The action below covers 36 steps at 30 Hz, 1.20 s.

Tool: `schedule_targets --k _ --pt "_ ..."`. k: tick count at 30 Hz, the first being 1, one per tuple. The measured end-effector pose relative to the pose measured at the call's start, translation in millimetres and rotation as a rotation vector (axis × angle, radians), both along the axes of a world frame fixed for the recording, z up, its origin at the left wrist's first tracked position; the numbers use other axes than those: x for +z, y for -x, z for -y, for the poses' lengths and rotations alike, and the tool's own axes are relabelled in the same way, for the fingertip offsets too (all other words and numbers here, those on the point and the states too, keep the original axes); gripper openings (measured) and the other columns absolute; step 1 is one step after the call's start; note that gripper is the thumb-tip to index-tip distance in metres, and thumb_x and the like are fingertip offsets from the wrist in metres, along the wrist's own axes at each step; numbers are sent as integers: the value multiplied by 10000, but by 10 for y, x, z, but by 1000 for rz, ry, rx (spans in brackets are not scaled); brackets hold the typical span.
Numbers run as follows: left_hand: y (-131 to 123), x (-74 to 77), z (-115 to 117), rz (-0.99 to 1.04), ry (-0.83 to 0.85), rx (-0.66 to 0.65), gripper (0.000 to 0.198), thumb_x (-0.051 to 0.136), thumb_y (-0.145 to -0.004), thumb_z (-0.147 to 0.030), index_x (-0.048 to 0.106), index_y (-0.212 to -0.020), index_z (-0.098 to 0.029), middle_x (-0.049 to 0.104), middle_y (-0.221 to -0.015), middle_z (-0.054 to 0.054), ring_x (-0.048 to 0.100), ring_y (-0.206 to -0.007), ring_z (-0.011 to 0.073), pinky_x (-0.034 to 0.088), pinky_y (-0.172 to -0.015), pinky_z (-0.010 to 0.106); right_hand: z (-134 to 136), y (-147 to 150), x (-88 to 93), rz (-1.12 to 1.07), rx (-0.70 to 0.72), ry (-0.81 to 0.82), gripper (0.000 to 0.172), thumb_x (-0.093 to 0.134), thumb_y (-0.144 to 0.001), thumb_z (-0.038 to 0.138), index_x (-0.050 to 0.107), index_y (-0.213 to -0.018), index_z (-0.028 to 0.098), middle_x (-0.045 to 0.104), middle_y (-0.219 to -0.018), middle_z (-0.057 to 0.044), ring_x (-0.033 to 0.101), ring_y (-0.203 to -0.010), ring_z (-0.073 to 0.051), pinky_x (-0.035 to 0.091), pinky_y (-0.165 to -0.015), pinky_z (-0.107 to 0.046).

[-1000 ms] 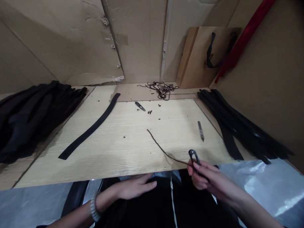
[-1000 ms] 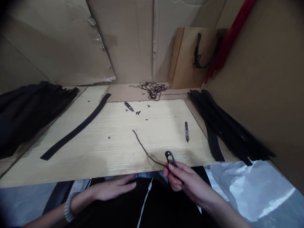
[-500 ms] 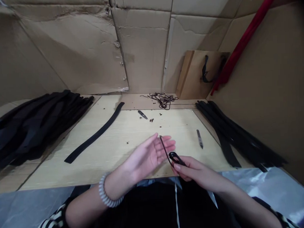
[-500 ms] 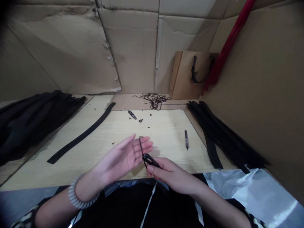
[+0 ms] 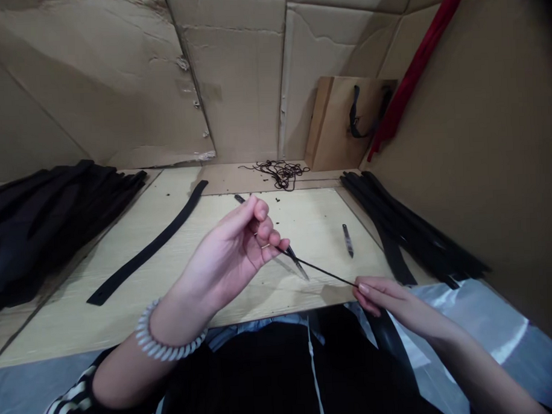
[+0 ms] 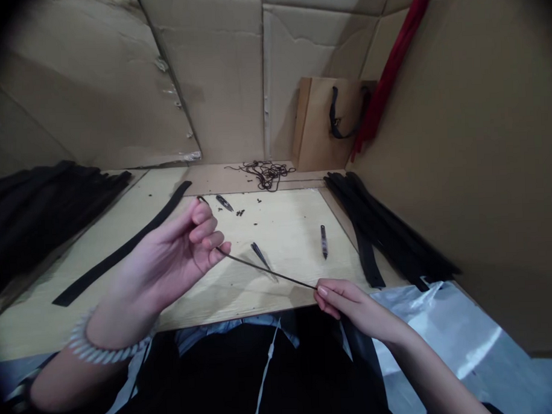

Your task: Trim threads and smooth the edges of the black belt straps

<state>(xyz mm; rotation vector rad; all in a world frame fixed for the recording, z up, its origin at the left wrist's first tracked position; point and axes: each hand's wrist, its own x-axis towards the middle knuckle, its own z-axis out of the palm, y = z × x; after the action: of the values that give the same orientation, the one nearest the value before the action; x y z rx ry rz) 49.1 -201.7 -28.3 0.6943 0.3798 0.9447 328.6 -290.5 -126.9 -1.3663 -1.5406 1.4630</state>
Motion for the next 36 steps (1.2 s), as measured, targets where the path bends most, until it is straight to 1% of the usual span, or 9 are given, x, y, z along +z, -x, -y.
schedule_targets --k 5,11,14,18,22,27,29,32,36 --pt "-79 -12 -60 -6 117 84 359 345 -1044 -211 556 -762 -140 442 -547 -61 502 -476 52 549 -603 208 -130 105 -140 -29 10 11 450 414 -982 589 527 -800 193 402 -596 69 386 -520 -110 320 -540 -261" --pt "-25 59 -136 -52 74 61 381 308 -1049 -212 555 -769 -140 340 -538 -76 367 -443 47 457 -522 177 -102 -39 -61 77 234 102 409 493 -969 554 583 -880 166 534 -714 15 523 -626 -118 422 -577 -258" --pt "-85 14 -135 -193 -40 -50 377 336 -1035 -212 585 -760 -144 346 -540 -66 357 -458 55 455 -540 187 27 -292 14 183 266 61 356 535 -968 494 578 -815 176 550 -732 9 528 -676 -126 412 -619 -261" --pt "-294 -97 -131 -425 -327 -323 319 457 -998 -278 659 -781 -161 424 -521 -45 416 -503 74 439 -586 196 209 -641 -40 370 86 -105 355 505 -995 447 564 -760 187 525 -713 16 497 -690 -145 383 -660 -294" --pt "-525 -123 -143 -605 -548 -498 312 490 -995 -372 694 -841 -193 492 -561 -39 453 -567 74 391 -608 175 381 -835 -354 490 -51 -265 320 484 -1015 410 621 -850 173 598 -791 0 574 -769 -165 451 -737 -337" --pt "-661 -116 -192 -773 -654 -736 341 468 -995 -427 696 -881 -199 404 -603 -45 391 -569 89 328 -554 213 487 -972 -1047 574 -208 -404 210 561 -984 357 669 -977 178 675 -1027 -52 615 -1047 -220 478 -951 -459" --pt "-711 -160 -215 -806 -685 -821 349 458 -997 -434 698 -907 -196 416 -626 -40 390 -575 95 310 -537 225 410 -1023 -1345 581 -316 -417 207 581 -975 353 666 -1042 176 666 -1124 -69 614 -1089 -230 484 -970 -477" --pt "-805 -233 -238 -846 -721 -865 356 452 -999 -431 695 -907 -189 436 -646 -35 395 -591 102 315 -546 239 145 -1103 -1700 561 -481 -384 267 602 -965 356 635 -1164 181 639 -1214 -84 633 -1059 -231 525 -924 -462" --pt "-807 -238 -281 -929 -737 -879 377 420 -1007 -449 677 -870 -209 374 -615 -47 339 -553 101 290 -513 244 -235 -1233 -1922 483 -665 -343 322 600 -966 356 598 -1250 205 591 -1310 -100 612 -1112 -245 528 -935 -473"
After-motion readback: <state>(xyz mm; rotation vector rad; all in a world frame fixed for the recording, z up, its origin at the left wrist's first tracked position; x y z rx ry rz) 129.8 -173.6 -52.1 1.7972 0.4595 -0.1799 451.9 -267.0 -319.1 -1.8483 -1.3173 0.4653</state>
